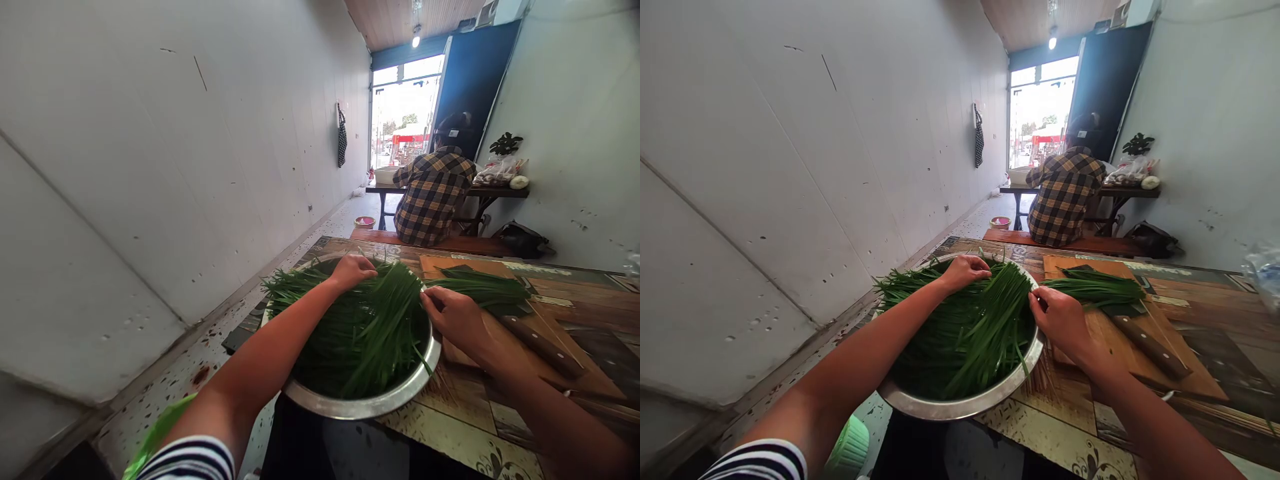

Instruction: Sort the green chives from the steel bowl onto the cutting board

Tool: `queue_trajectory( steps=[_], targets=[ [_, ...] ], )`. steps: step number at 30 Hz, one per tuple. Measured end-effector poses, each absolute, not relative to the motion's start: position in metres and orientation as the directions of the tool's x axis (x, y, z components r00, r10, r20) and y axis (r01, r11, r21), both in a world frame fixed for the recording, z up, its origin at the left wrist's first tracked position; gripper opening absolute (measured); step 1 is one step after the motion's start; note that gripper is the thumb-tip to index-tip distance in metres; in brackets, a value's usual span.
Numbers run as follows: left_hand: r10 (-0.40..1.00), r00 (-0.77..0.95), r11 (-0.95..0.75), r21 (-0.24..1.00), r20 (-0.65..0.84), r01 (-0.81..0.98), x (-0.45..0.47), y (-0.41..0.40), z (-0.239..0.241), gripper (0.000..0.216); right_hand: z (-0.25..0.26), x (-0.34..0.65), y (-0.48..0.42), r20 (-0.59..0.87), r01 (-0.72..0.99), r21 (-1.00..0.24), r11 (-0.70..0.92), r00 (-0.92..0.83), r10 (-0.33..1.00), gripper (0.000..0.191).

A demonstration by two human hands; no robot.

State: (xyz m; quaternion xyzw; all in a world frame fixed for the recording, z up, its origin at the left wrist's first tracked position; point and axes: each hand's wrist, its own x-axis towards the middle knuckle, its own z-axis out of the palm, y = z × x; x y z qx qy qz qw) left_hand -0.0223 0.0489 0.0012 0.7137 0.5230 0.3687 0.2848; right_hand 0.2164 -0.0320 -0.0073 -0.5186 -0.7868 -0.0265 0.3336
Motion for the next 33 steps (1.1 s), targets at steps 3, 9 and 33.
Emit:
queue_trajectory(
  steps=[3,9,33],
  targets=[
    [0.956,0.154,-0.292,0.816,0.248,0.498,-0.022,0.048,0.001,0.022,-0.009,0.217,-0.031,0.551,0.838,-0.298,0.457,-0.240,0.800,0.028],
    [0.971,0.133,-0.233,0.910,0.198,0.343,-0.019,0.044,0.003,0.026,-0.011,0.218,-0.029,0.544,0.832,-0.299,0.468,-0.254,0.799,0.029],
    [0.966,0.207,-0.168,0.983,0.151,0.067,-0.008,0.038,0.010,0.027,-0.011,0.218,-0.030,0.535,0.831,-0.298,0.470,-0.263,0.803,0.030]
  ],
)
